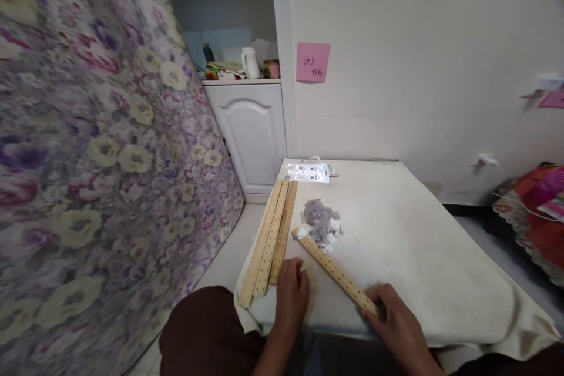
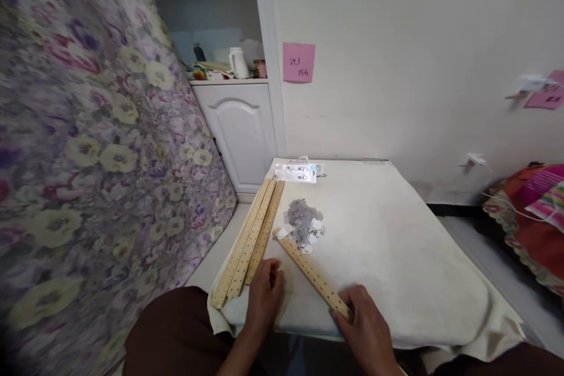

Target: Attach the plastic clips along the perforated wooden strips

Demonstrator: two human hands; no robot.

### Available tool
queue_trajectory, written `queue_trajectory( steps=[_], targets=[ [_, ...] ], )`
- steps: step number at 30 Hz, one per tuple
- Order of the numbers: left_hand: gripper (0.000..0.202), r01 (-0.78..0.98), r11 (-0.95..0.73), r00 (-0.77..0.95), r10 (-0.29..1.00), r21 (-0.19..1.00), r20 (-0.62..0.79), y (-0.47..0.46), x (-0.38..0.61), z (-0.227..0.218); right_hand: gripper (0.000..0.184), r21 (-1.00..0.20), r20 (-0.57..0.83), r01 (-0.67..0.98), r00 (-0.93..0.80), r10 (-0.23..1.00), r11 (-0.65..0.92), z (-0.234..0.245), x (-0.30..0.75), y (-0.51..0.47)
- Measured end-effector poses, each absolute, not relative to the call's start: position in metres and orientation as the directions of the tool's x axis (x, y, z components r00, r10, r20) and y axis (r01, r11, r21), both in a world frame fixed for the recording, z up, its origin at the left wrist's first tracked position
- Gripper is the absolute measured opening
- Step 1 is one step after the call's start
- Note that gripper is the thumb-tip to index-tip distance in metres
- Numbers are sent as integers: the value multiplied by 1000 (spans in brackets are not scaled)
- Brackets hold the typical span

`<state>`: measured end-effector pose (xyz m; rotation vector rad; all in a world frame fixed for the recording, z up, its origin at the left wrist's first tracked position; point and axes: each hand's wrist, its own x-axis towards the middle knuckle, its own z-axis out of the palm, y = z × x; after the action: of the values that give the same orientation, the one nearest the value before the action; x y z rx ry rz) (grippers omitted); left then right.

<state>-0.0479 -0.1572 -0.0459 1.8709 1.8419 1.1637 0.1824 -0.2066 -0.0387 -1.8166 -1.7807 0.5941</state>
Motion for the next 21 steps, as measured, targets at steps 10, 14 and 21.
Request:
queue_trajectory(
  steps=[10, 14, 21],
  targets=[
    [14, 706, -182, -93, 934, 684, 344, -155, -47, -45, 12, -649, 122, 759, 52, 991, 40, -46, 168, -213],
    [15, 713, -186, -83, 935, 676, 344, -155, -47, -44, 18, -675, 72, 738, 46, 996, 15, -44, 170, -214],
    [15, 708, -196, -68, 937, 678, 342, -155, -47, -44, 15, -742, -21, 667, -121, 992, 66, -21, 179, -180]
  ],
)
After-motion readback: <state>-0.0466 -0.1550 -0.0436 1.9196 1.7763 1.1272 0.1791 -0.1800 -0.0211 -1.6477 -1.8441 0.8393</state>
